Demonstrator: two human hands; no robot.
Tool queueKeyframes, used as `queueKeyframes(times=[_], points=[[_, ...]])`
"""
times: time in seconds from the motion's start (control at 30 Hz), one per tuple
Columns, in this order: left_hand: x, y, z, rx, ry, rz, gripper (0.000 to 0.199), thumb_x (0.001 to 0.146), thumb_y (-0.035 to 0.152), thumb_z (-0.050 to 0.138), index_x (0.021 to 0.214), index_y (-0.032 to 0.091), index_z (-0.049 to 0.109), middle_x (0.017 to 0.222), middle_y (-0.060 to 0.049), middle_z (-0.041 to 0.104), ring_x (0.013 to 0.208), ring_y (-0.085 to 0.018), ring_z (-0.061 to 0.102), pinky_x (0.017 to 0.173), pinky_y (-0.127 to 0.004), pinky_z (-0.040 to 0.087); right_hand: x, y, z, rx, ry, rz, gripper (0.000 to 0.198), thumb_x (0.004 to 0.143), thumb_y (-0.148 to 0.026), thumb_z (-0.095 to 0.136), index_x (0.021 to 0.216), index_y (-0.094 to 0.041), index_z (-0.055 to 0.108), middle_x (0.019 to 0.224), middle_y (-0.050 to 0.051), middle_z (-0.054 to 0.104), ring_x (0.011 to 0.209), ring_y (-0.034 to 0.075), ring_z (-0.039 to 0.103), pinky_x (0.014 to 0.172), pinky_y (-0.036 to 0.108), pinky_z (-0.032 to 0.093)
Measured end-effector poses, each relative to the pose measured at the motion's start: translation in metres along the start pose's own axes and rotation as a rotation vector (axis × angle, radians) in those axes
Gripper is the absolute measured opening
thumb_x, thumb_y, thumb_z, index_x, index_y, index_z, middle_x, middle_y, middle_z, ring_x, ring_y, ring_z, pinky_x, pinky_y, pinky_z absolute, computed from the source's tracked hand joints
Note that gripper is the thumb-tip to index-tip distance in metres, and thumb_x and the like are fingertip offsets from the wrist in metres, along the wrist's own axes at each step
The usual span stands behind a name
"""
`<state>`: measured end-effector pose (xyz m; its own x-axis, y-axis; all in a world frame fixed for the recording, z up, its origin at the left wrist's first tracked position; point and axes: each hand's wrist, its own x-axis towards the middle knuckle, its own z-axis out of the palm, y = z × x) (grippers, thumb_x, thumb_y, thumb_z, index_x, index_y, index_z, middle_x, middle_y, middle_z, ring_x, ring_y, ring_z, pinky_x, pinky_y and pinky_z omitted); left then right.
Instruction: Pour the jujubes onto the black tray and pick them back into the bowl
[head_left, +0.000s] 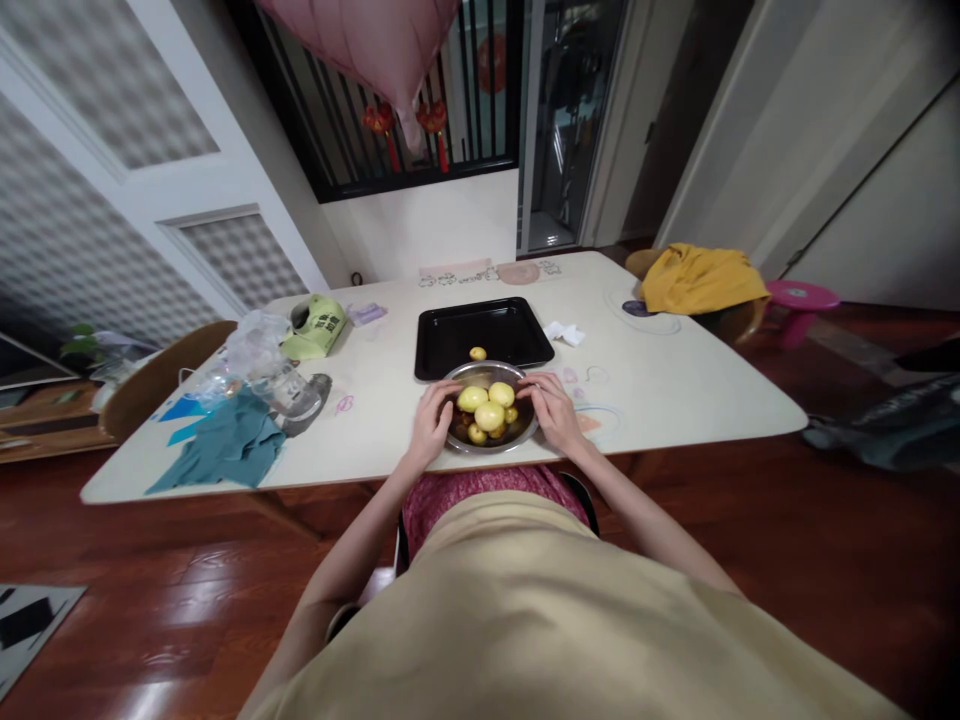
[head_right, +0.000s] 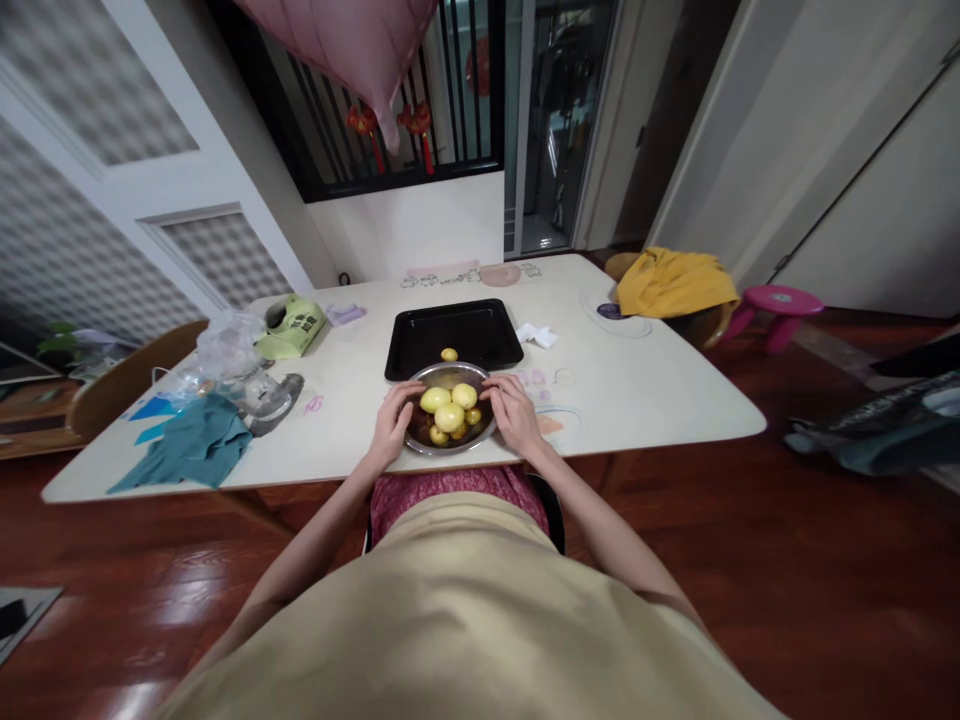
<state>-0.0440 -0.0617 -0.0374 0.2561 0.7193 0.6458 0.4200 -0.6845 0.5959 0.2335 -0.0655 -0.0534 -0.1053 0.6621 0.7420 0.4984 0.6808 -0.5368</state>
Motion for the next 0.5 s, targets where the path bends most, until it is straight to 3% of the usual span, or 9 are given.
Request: queueKeyframes(times=[0.17, 0.3, 0.33, 0.5], points=[[0.001, 0.013, -0.003, 0.097, -0.078, 0.017, 0.038, 0.109, 0.043, 0.047, 0.134, 0.022, 0.065, 0.140, -0.016, 0.066, 0.133, -0.031, 0.062, 0.117, -0.054, 0.046, 0.000, -0.001, -0.001, -0.013, -0.005, -0.008, 0.050, 0.115, -0.044, 0.032, 0.095, -0.026, 0.075, 0.115, 0.011, 0.075, 0.118, 0.030, 0.063, 0.105, 0.054, 0.054], [0.006, 0.028, -0.005, 0.218, -0.139, 0.089, 0.047, 0.101, 0.042, 0.062, 0.144, 0.023, 0.060, 0.147, -0.015, 0.063, 0.144, -0.036, 0.055, 0.133, -0.067, 0.020, -0.001, -0.001, -0.001, -0.005, 0.009, -0.011, 0.050, 0.115, -0.044, 0.033, 0.094, -0.025, 0.075, 0.114, 0.011, 0.075, 0.118, 0.030, 0.063, 0.105, 0.054, 0.054], [0.009, 0.032, -0.005, 0.224, -0.167, 0.109, 0.052, 0.100, 0.043, 0.065, 0.147, 0.024, 0.058, 0.150, -0.016, 0.061, 0.147, -0.036, 0.053, 0.134, -0.066, 0.018, -0.001, -0.001, 0.000, -0.004, 0.009, -0.007, 0.050, 0.115, -0.044, 0.033, 0.094, -0.026, 0.075, 0.114, 0.011, 0.075, 0.118, 0.030, 0.063, 0.105, 0.054, 0.054], [0.024, 0.038, -0.002, 0.123, -0.368, 0.158, 0.083, 0.091, 0.049, 0.079, 0.164, 0.028, 0.044, 0.166, -0.018, 0.044, 0.153, -0.038, 0.048, 0.127, -0.056, 0.043, -0.001, -0.001, 0.000, 0.007, 0.003, 0.014, 0.051, 0.114, -0.045, 0.033, 0.094, -0.026, 0.076, 0.114, 0.011, 0.075, 0.118, 0.030, 0.063, 0.105, 0.055, 0.054]])
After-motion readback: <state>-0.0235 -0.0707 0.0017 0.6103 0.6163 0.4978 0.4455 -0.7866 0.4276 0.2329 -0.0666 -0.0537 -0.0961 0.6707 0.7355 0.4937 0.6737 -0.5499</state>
